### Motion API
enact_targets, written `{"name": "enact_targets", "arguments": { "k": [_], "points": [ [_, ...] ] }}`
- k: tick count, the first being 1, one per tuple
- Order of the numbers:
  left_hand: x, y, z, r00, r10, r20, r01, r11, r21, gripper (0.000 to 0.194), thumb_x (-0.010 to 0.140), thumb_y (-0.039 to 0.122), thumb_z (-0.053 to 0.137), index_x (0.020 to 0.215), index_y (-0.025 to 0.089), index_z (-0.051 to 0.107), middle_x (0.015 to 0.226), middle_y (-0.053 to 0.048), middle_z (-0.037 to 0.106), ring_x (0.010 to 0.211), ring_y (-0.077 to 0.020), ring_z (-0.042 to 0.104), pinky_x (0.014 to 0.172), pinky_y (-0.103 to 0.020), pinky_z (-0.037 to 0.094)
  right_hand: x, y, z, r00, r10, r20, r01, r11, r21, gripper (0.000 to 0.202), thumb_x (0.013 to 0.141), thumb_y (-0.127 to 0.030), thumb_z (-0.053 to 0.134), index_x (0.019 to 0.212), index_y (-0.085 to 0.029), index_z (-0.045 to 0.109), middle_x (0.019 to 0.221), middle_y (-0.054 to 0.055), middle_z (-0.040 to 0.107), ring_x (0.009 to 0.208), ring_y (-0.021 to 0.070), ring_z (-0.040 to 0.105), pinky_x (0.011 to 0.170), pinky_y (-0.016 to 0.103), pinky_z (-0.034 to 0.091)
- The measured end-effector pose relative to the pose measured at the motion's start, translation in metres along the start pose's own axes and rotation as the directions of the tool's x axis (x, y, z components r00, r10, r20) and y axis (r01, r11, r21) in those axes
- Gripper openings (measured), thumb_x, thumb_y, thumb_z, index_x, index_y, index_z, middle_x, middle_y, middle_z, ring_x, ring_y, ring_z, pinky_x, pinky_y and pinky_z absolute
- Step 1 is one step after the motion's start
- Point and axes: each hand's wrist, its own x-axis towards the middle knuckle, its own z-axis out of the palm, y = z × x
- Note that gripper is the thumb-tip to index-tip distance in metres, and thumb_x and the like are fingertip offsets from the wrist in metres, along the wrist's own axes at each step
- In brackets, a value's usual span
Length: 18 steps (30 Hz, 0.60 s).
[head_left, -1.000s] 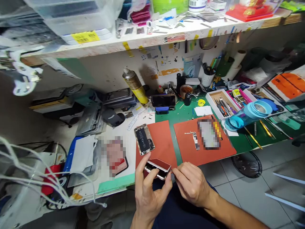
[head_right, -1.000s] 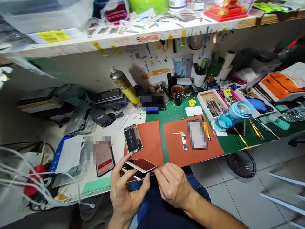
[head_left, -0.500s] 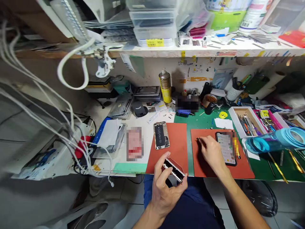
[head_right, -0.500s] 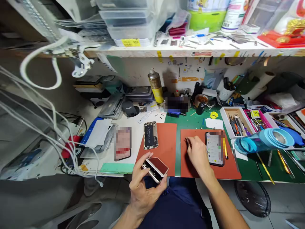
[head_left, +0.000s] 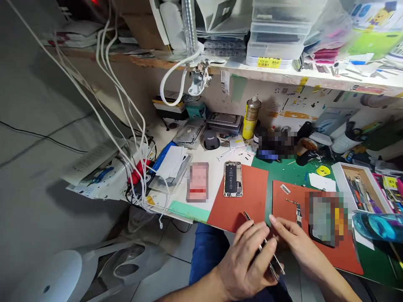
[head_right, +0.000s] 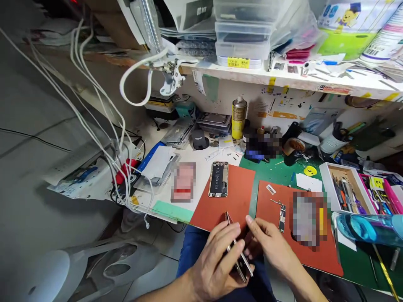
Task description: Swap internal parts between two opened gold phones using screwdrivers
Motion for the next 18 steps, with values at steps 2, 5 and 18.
{"name": "enact_targets", "arguments": {
  "k": [2,5,18],
  "points": [
    [-0.003,0.002,-0.002,0.989,0.142,0.046,-0.143,0.990,-0.001,0.028,0.099,0.028,0.068,0.125,0.018,0.073,0.134,-0.014,0.077,0.148,-0.0302,0.063,0.133,-0.056,0.041,-0.018,-0.004,0.008,0.995,0.061,0.077,-0.072,0.987,0.145,0.066,0.087,-0.088,0.069,0.081,-0.023,0.060,0.073,-0.002,0.056,0.067,0.0173,0.054,0.063,0.030,0.045],
    [-0.004,0.005,-0.002,0.962,0.271,0.026,-0.271,0.962,0.004,0.018,0.096,0.022,0.068,0.111,0.027,0.078,0.131,-0.004,0.080,0.151,-0.0260,0.060,0.140,-0.058,0.022,-0.033,-0.011,0.009,0.984,0.125,0.130,-0.155,0.957,0.247,0.063,0.085,-0.081,0.079,0.079,-0.023,0.053,0.074,-0.006,0.046,0.067,0.0135,0.043,0.062,0.027,0.039],
    [-0.008,-0.003,0.011,0.913,0.400,-0.084,-0.408,0.906,-0.116,0.022,0.094,0.044,0.077,0.116,0.042,0.079,0.140,0.010,0.075,0.151,-0.0205,0.057,0.143,-0.048,0.020,-0.034,-0.019,0.010,0.985,0.136,0.110,-0.146,0.986,0.084,0.056,0.079,-0.059,0.088,0.077,-0.024,0.044,0.071,-0.007,0.051,0.066,0.0115,0.045,0.064,0.026,0.034]
  ]
}}
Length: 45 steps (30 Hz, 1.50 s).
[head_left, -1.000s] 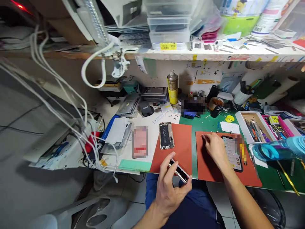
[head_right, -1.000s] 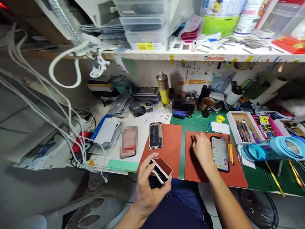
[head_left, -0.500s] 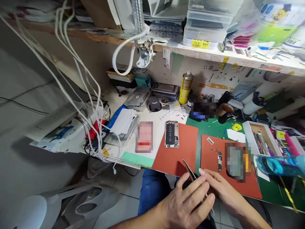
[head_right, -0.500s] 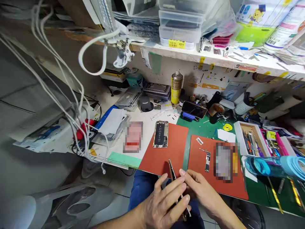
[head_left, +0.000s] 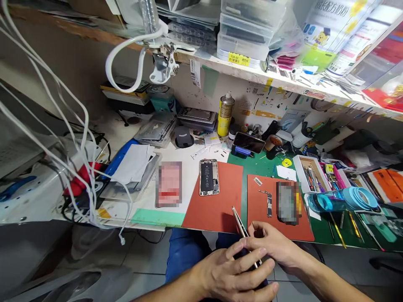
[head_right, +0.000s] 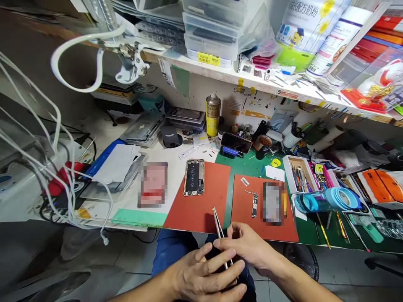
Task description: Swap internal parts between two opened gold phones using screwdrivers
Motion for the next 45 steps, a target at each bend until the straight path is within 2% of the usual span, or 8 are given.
{"name": "enact_targets", "arguments": {
  "k": [2,4,8,11,17,25,30,45],
  "points": [
    [-0.002,-0.011,-0.006,0.998,-0.053,0.025,0.054,0.998,-0.042,0.032,0.095,0.045,0.078,0.126,0.036,0.076,0.148,0.004,0.072,0.154,-0.0242,0.055,0.140,-0.052,0.029,0.007,-0.004,-0.005,0.981,-0.144,-0.133,0.100,0.951,-0.293,0.047,0.083,-0.053,0.084,0.080,-0.025,0.046,0.072,-0.005,0.057,0.067,0.0144,0.052,0.063,0.027,0.036],
    [-0.006,-0.026,-0.010,0.977,-0.209,0.045,0.210,0.978,-0.017,0.044,0.100,0.034,0.073,0.142,0.022,0.067,0.153,-0.010,0.068,0.156,-0.0300,0.053,0.133,-0.054,0.042,0.019,-0.009,-0.006,0.915,-0.315,-0.253,0.085,0.763,-0.641,0.036,0.089,-0.047,0.081,0.087,-0.024,0.052,0.078,0.000,0.066,0.072,0.0195,0.062,0.064,0.029,0.038],
    [-0.013,-0.062,0.000,0.778,-0.592,0.212,0.588,0.804,0.090,0.066,0.105,0.012,0.050,0.170,0.016,0.036,0.163,-0.018,0.058,0.159,-0.0292,0.051,0.127,-0.050,0.052,0.049,-0.016,0.013,0.812,-0.467,-0.350,-0.183,0.365,-0.913,0.026,0.101,-0.041,0.071,0.105,-0.018,0.060,0.098,0.014,0.075,0.081,0.0295,0.076,0.066,0.033,0.047],
    [-0.022,-0.085,0.016,0.686,-0.623,0.375,0.621,0.771,0.145,0.071,0.104,0.008,0.042,0.173,0.016,0.029,0.172,-0.016,0.049,0.162,-0.0268,0.046,0.130,-0.048,0.050,0.068,-0.014,0.033,0.796,-0.490,-0.356,-0.258,0.257,-0.931,0.025,0.100,-0.035,0.073,0.111,-0.016,0.061,0.102,0.017,0.075,0.086,0.0321,0.079,0.066,0.034,0.053],
    [-0.039,-0.106,0.037,0.680,-0.542,0.493,0.552,0.822,0.143,0.072,0.096,0.004,0.044,0.167,0.012,0.042,0.172,-0.017,0.049,0.163,-0.0281,0.044,0.133,-0.051,0.044,0.086,0.002,0.049,0.718,-0.608,-0.338,-0.259,0.217,-0.941,0.015,0.099,-0.029,0.070,0.106,-0.018,0.061,0.094,0.016,0.072,0.087,0.0334,0.073,0.066,0.038,0.057],
    [-0.045,-0.108,0.038,0.659,-0.494,0.567,0.486,0.855,0.180,0.068,0.096,0.007,0.047,0.164,0.008,0.045,0.173,-0.020,0.046,0.165,-0.0293,0.039,0.134,-0.048,0.042,0.094,0.036,0.054,0.535,-0.785,-0.314,-0.227,0.224,-0.948,0.015,0.102,-0.030,0.062,0.111,-0.019,0.058,0.107,0.020,0.069,0.093,0.0352,0.062,0.080,0.048,0.055],
    [-0.047,-0.108,0.037,0.651,-0.473,0.593,0.453,0.869,0.196,0.071,0.096,0.006,0.046,0.166,0.006,0.038,0.175,-0.021,0.042,0.167,-0.0297,0.034,0.137,-0.047,0.037,0.090,0.049,0.054,0.493,-0.813,-0.310,-0.166,0.262,-0.951,0.031,0.106,-0.032,0.057,0.131,-0.013,0.056,0.124,0.025,0.067,0.102,0.0377,0.063,0.085,0.050,0.055],
    [-0.037,-0.115,0.021,0.651,-0.405,0.642,0.388,0.904,0.178,0.067,0.098,0.014,0.050,0.164,0.005,0.041,0.174,-0.022,0.043,0.166,-0.0317,0.038,0.135,-0.046,0.040,0.077,0.035,0.053,0.387,-0.872,-0.301,-0.107,0.282,-0.953,0.036,0.111,-0.042,0.049,0.131,-0.014,0.059,0.135,0.029,0.066,0.116,0.0419,0.065,0.091,0.055,0.058]
  ]
}}
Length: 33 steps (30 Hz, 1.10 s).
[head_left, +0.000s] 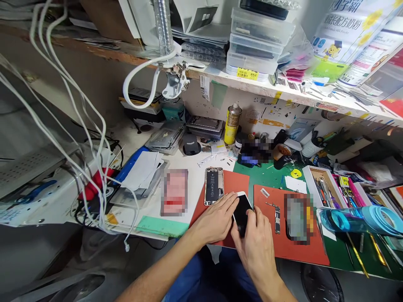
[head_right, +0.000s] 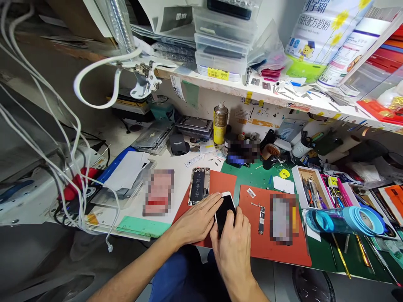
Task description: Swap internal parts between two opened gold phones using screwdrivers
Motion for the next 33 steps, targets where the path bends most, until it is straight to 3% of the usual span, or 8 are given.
{"name": "enact_targets", "arguments": {
  "k": [6,10,13,16,20,23,28,33],
  "points": [
    [0.005,-0.005,0.003,1.000,0.016,-0.004,-0.016,1.000,-0.005,0.063,0.101,0.017,0.051,0.162,0.005,0.045,0.169,-0.023,0.050,0.162,-0.0334,0.045,0.132,-0.049,0.044,0.006,-0.001,-0.010,1.000,-0.001,-0.007,0.001,0.999,0.042,0.044,0.113,-0.050,0.050,0.132,-0.013,0.062,0.137,0.029,0.069,0.116,0.0414,0.069,0.093,0.057,0.060],
    [0.006,-0.006,0.003,1.000,0.021,-0.021,-0.022,0.999,-0.024,0.062,0.104,0.016,0.047,0.164,0.008,0.043,0.169,-0.022,0.050,0.162,-0.0309,0.046,0.132,-0.048,0.044,0.014,0.020,-0.031,0.987,0.038,-0.157,-0.003,0.975,0.220,0.035,0.113,-0.044,0.056,0.127,-0.014,0.065,0.128,0.024,0.075,0.116,0.0359,0.073,0.097,0.050,0.061],
    [0.008,-0.008,0.001,0.999,0.018,-0.037,-0.019,0.999,-0.039,0.057,0.106,0.015,0.046,0.163,0.009,0.046,0.168,-0.020,0.053,0.158,-0.0297,0.051,0.132,-0.047,0.045,0.021,0.044,-0.047,0.962,0.127,-0.240,-0.041,0.942,0.332,0.020,0.114,-0.031,0.055,0.111,-0.018,0.069,0.101,0.013,0.078,0.088,0.0242,0.076,0.073,0.033,0.059],
    [0.011,-0.010,-0.001,0.999,0.003,-0.053,-0.007,0.998,-0.062,0.054,0.105,0.011,0.044,0.159,0.010,0.051,0.164,-0.018,0.058,0.155,-0.0273,0.056,0.130,-0.045,0.047,0.024,0.066,-0.051,0.960,0.136,-0.244,-0.048,0.941,0.335,0.028,0.114,-0.032,0.057,0.092,-0.020,0.068,0.076,0.003,0.069,0.060,0.0154,0.061,0.053,0.027,0.045],
    [0.015,-0.013,-0.003,0.997,-0.028,-0.068,0.021,0.994,-0.105,0.053,0.105,0.007,0.042,0.156,0.013,0.054,0.161,-0.014,0.062,0.149,-0.0236,0.061,0.128,-0.042,0.051,0.023,0.082,-0.041,0.984,-0.002,-0.177,0.058,0.949,0.310,0.030,0.115,-0.034,0.060,0.090,-0.020,0.068,0.070,-0.002,0.062,0.054,0.0129,0.055,0.056,0.027,0.043],
    [0.018,-0.014,-0.007,0.996,-0.051,-0.075,0.039,0.989,-0.145,0.054,0.105,0.006,0.041,0.156,0.014,0.054,0.159,-0.013,0.064,0.147,-0.0217,0.063,0.127,-0.041,0.052,0.023,0.087,-0.032,0.974,-0.199,-0.108,0.221,0.941,0.257,0.027,0.116,-0.026,0.055,0.094,-0.019,0.069,0.073,-0.001,0.062,0.059,0.0136,0.058,0.061,0.028,0.045],
    [0.021,-0.017,-0.011,0.995,-0.071,-0.076,0.051,0.972,-0.229,0.058,0.104,0.005,0.041,0.159,0.018,0.052,0.158,-0.011,0.065,0.145,-0.0205,0.065,0.125,-0.041,0.054,0.037,0.090,-0.013,0.862,-0.506,0.001,0.506,0.862,0.004,0.034,0.113,-0.014,0.049,0.085,-0.019,0.067,0.070,0.000,0.058,0.058,0.0150,0.053,0.060,0.030,0.038],
    [0.024,-0.020,-0.014,0.993,-0.093,-0.066,0.068,0.946,-0.315,0.059,0.103,0.004,0.037,0.157,0.019,0.055,0.155,-0.011,0.068,0.143,-0.0214,0.067,0.122,-0.045,0.057,0.061,0.095,0.015,0.774,-0.617,0.139,0.627,0.778,-0.042,0.028,0.097,0.002,0.053,0.080,-0.017,0.066,0.069,0.004,0.062,0.062,0.0168,0.054,0.062,0.031,0.035]
  ]
}}
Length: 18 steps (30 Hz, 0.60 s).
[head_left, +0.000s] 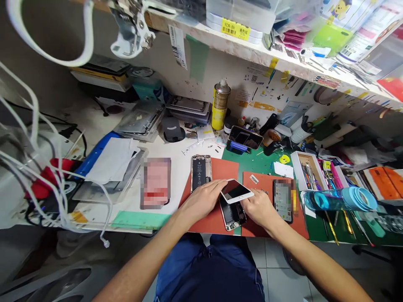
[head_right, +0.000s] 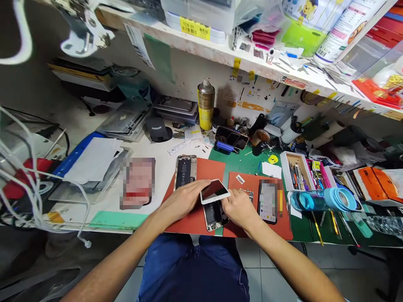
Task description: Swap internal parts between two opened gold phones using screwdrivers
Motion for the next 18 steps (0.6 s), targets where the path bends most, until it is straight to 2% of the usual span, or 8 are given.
{"name": "enact_targets", "arguments": {
  "k": [3,8,14,18],
  "points": [
    [0.002,-0.001,-0.004,1.000,-0.013,0.013,0.014,0.999,-0.040,0.058,0.103,0.004,0.039,0.155,0.020,0.057,0.153,-0.009,0.069,0.139,-0.0208,0.069,0.119,-0.044,0.059,0.008,0.007,0.010,0.996,-0.057,0.065,0.058,0.998,-0.016,0.026,0.094,0.002,0.055,0.081,-0.016,0.067,0.066,0.004,0.061,0.063,0.0180,0.055,0.063,0.032,0.036],
    [0.005,-0.004,-0.005,0.999,-0.044,0.028,0.046,0.996,-0.075,0.064,0.097,0.001,0.045,0.155,0.022,0.058,0.148,-0.008,0.073,0.132,-0.0218,0.073,0.114,-0.044,0.062,0.015,0.013,0.013,0.985,-0.097,0.140,0.102,0.994,-0.031,0.025,0.101,-0.001,0.051,0.094,-0.013,0.071,0.073,0.007,0.065,0.069,0.0198,0.059,0.071,0.034,0.043],
    [0.006,-0.006,-0.004,0.996,-0.075,0.043,0.079,0.992,-0.094,0.060,0.097,0.001,0.046,0.151,0.021,0.060,0.146,-0.009,0.073,0.132,-0.0231,0.073,0.113,-0.044,0.062,0.022,0.021,0.011,0.975,-0.137,0.177,0.147,0.988,-0.041,0.030,0.106,-0.002,0.046,0.099,-0.013,0.073,0.077,0.008,0.067,0.071,0.0211,0.062,0.071,0.036,0.045],
    [0.007,-0.005,-0.004,0.995,-0.090,0.046,0.094,0.990,-0.100,0.057,0.099,0.003,0.046,0.151,0.021,0.060,0.146,-0.008,0.074,0.132,-0.0224,0.073,0.113,-0.043,0.062,0.026,0.022,0.012,0.966,-0.177,0.187,0.186,0.982,-0.027,0.031,0.108,-0.004,0.046,0.109,-0.011,0.076,0.088,0.012,0.073,0.079,0.0226,0.066,0.073,0.037,0.047]
  ]
}}
